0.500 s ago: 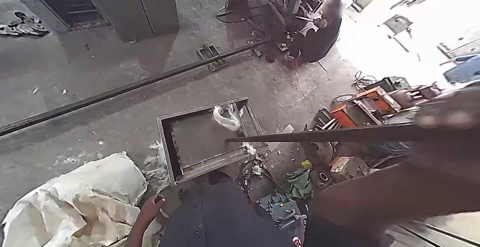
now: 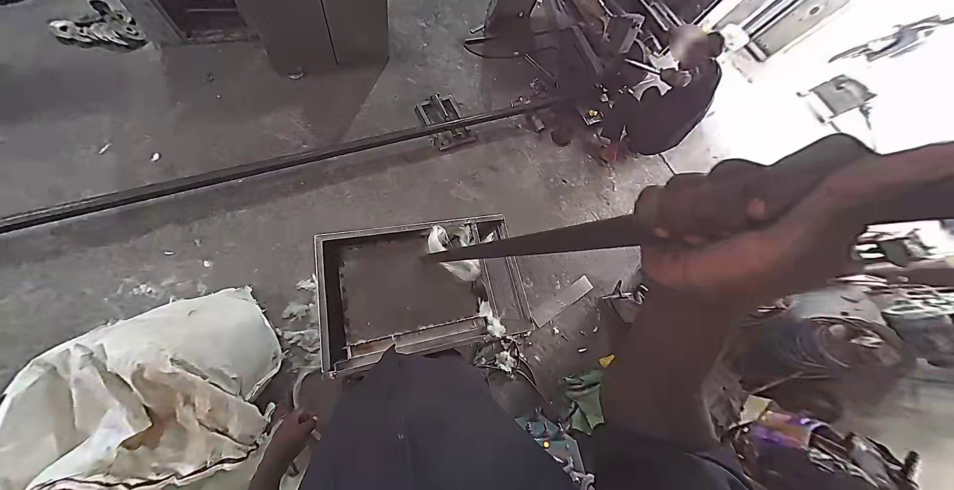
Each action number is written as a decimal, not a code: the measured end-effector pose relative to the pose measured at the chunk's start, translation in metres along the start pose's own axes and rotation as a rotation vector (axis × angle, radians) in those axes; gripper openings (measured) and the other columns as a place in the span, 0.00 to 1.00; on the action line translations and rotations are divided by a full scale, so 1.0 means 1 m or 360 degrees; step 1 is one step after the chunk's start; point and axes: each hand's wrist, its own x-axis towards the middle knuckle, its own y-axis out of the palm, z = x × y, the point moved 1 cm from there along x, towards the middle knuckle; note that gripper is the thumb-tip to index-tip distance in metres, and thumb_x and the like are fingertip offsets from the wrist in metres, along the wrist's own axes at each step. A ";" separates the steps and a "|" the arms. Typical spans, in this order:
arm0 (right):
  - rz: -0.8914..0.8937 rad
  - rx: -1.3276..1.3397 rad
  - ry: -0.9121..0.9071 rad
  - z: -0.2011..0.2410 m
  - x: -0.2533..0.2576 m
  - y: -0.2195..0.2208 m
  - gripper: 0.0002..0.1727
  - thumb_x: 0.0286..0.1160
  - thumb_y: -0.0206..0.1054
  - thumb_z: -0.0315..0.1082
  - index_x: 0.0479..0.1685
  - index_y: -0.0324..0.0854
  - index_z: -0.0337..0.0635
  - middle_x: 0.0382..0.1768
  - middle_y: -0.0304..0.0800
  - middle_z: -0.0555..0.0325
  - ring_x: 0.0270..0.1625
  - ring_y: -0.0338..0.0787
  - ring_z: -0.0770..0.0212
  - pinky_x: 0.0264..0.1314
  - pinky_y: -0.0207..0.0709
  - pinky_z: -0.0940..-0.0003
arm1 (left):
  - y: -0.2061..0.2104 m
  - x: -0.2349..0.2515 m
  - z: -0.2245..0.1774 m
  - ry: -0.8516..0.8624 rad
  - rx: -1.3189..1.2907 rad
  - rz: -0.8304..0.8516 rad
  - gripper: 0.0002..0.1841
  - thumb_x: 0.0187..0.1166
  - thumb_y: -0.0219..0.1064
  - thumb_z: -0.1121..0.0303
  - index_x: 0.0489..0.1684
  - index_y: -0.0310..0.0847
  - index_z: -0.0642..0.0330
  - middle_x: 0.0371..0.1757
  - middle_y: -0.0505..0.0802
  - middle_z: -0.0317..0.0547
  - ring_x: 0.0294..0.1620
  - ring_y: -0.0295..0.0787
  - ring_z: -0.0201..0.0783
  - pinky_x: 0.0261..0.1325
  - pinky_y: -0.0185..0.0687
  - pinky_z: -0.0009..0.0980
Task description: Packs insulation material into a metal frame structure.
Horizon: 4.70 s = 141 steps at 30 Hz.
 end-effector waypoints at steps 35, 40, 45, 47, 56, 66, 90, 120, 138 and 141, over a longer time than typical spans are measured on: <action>-0.0157 -0.0763 -0.0218 0.031 -0.041 0.128 0.18 0.91 0.55 0.47 0.26 0.67 0.58 0.10 0.64 0.75 0.11 0.68 0.72 0.13 0.70 0.72 | -0.018 -0.003 0.157 -0.0008 -0.0109 0.0041 0.19 0.84 0.67 0.60 0.64 0.85 0.64 0.54 0.93 0.66 0.56 0.92 0.62 0.63 0.84 0.65; -0.0284 -0.0871 -0.0326 -0.033 -0.058 0.098 0.13 0.90 0.58 0.41 0.30 0.73 0.55 0.14 0.73 0.75 0.14 0.75 0.73 0.19 0.77 0.71 | -0.003 0.011 0.192 -0.0041 -0.0054 0.0100 0.21 0.81 0.69 0.55 0.63 0.86 0.62 0.53 0.94 0.62 0.52 0.93 0.59 0.59 0.86 0.63; -0.0214 -0.0773 -0.0276 0.019 -0.054 0.112 0.18 0.91 0.55 0.44 0.25 0.69 0.57 0.10 0.66 0.74 0.11 0.68 0.72 0.15 0.70 0.71 | -0.027 -0.005 0.186 0.0054 -0.0107 0.0022 0.21 0.83 0.66 0.57 0.63 0.85 0.64 0.57 0.93 0.64 0.58 0.91 0.60 0.64 0.85 0.65; -0.0170 -0.0720 -0.0278 0.042 -0.056 0.121 0.18 0.92 0.53 0.43 0.25 0.67 0.57 0.09 0.63 0.74 0.10 0.67 0.72 0.14 0.69 0.71 | -0.038 -0.025 0.175 -0.0005 -0.0205 0.0012 0.20 0.85 0.65 0.60 0.64 0.84 0.66 0.58 0.92 0.67 0.57 0.91 0.62 0.62 0.84 0.65; -0.0450 -0.1127 0.0201 -0.073 -0.114 0.051 0.21 0.90 0.56 0.46 0.22 0.71 0.54 0.10 0.67 0.74 0.12 0.68 0.73 0.16 0.69 0.71 | -0.050 -0.055 0.149 -0.0058 -0.0290 0.0063 0.19 0.88 0.63 0.64 0.69 0.81 0.68 0.63 0.89 0.70 0.59 0.90 0.63 0.62 0.82 0.64; -0.0174 -0.1099 0.0089 0.053 -0.033 0.122 0.17 0.90 0.51 0.55 0.31 0.66 0.61 0.12 0.65 0.77 0.12 0.70 0.72 0.16 0.74 0.70 | -0.060 -0.026 0.170 -0.0071 -0.0256 -0.0143 0.16 0.84 0.66 0.68 0.62 0.81 0.70 0.55 0.91 0.69 0.54 0.91 0.62 0.61 0.84 0.63; 0.2453 -0.2154 0.1423 -0.380 -0.353 0.177 0.35 0.92 0.45 0.60 0.57 0.87 0.37 0.54 0.91 0.34 0.61 0.90 0.34 0.63 0.78 0.31 | 0.099 -0.180 0.121 -0.0134 -0.1717 -0.0196 0.32 0.92 0.50 0.41 0.74 0.80 0.59 0.68 0.89 0.58 0.70 0.86 0.49 0.76 0.78 0.52; 0.2277 -0.2970 0.1498 -0.352 -0.475 0.285 0.48 0.75 0.61 0.71 0.75 0.74 0.32 0.71 0.80 0.27 0.74 0.81 0.31 0.72 0.74 0.31 | 0.043 -0.119 0.409 -0.0798 -0.1517 -0.0404 0.22 0.88 0.57 0.59 0.73 0.77 0.63 0.64 0.90 0.62 0.66 0.89 0.58 0.71 0.81 0.62; 0.1520 -0.3395 0.1610 -0.396 -0.523 0.287 0.73 0.49 0.89 0.58 0.88 0.44 0.23 0.81 0.62 0.18 0.82 0.70 0.27 0.82 0.66 0.33 | -0.102 0.212 0.559 -0.1108 -0.1777 -0.0680 0.55 0.52 0.88 0.46 0.82 0.66 0.68 0.73 0.84 0.69 0.76 0.80 0.64 0.75 0.76 0.66; 0.1471 -0.3356 0.1635 -0.401 -0.525 0.297 0.72 0.49 0.90 0.54 0.88 0.44 0.22 0.81 0.61 0.17 0.83 0.68 0.27 0.85 0.63 0.35 | -0.097 0.248 0.552 -0.1077 -0.2124 -0.0900 0.59 0.51 0.90 0.54 0.86 0.56 0.70 0.75 0.82 0.68 0.77 0.80 0.59 0.78 0.78 0.59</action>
